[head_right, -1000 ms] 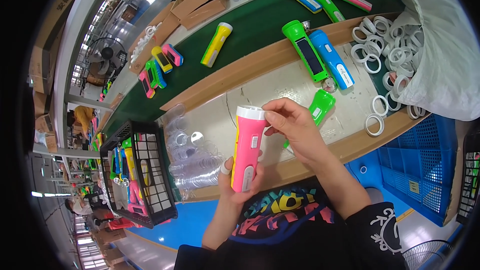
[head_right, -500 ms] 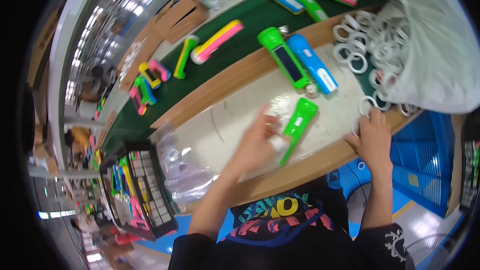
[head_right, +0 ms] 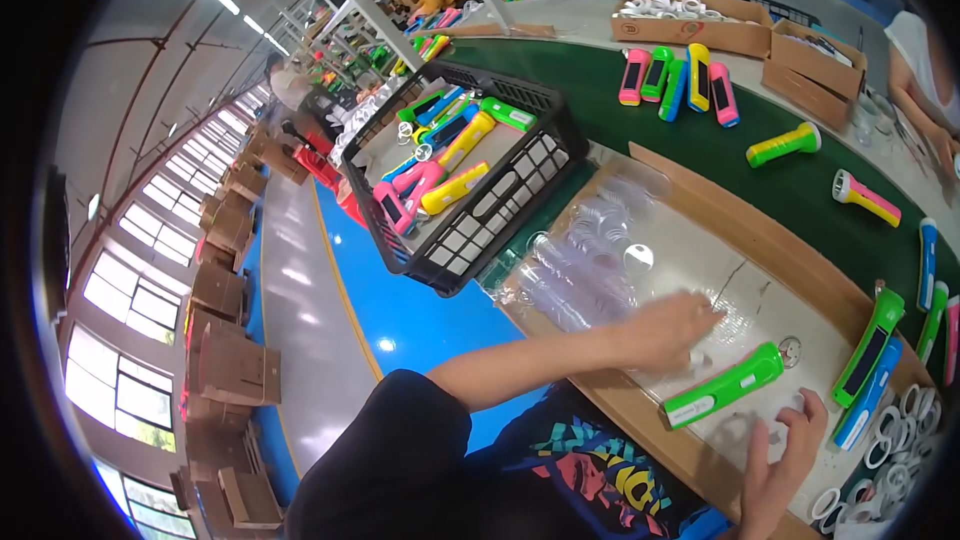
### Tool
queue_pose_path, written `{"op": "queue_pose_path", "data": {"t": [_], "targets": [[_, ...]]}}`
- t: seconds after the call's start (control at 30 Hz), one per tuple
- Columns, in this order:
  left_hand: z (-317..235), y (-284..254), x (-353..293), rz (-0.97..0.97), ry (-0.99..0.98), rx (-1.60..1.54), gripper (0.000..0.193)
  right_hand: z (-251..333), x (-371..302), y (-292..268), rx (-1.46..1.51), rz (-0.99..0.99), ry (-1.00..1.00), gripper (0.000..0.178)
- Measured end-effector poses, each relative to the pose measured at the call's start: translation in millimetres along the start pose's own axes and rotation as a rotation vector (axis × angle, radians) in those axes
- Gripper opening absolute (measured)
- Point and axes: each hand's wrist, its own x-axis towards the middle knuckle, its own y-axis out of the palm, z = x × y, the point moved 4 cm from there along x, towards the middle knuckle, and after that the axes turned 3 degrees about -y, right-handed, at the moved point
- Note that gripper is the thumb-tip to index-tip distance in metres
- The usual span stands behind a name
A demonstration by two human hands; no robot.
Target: Assembling plastic flashlights by attaching heads to bodies at an industrial workbench.
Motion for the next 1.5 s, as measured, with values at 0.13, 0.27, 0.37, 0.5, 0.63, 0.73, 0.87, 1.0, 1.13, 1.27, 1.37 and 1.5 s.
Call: {"op": "queue_pose_path", "data": {"t": [0.13,0.27,0.37,0.5,0.63,0.73,0.87,1.0,1.13,1.27,1.37,1.5], "targets": [[68.6,-31.0,-4.8,-0.489,0.008,0.570,0.040,45.0,35.4,38.6,0.331,0.129,0.136,0.038],[96.2,-22.1,-0.5,-0.203,0.032,0.557,0.017,45.7,41.0,73.4,0.111,0.120,-0.145,0.046],[102.2,-28.8,0.6,-0.343,0.068,0.445,0.012,27.7,31.2,94.7,0.034,0.096,-0.101,0.054],[100.9,-36.9,9.3,-0.365,0.010,0.023,0.019,18.8,30.1,91.2,0.011,0.021,-0.122,0.060],[79.4,-52.7,23.1,-0.504,-0.150,-0.586,0.032,20.0,41.2,87.8,0.197,0.051,-0.039,0.061],[54.4,-66.4,13.8,-0.425,-0.283,-1.139,0.023,25.1,50.3,104.6,0.350,0.070,0.021,0.064],[-17.5,-48.8,34.8,-0.176,-0.282,-1.198,0.024,10.4,48.4,87.7,0.471,-0.073,0.129,0.069],[-26.5,-41.0,47.9,-0.306,-0.243,-1.029,0.020,1.4,36.3,67.5,0.507,-0.175,0.150,0.067],[-15.6,-19.4,33.8,-0.153,-0.109,-0.439,0.044,-3.1,32.3,40.0,0.518,-0.247,0.200,0.063],[-53.2,29.8,-7.6,0.203,-0.089,-0.032,0.086,-17.0,33.6,29.2,0.507,-0.294,0.263,0.063],[-54.5,24.8,-5.3,0.217,-0.204,-0.231,0.081,-27.3,30.6,24.1,0.453,-0.380,0.239,0.065],[-37.3,-18.2,3.4,0.014,-0.235,-0.626,0.071,-42.5,23.2,22.2,0.439,-0.373,0.388,0.071]]}}
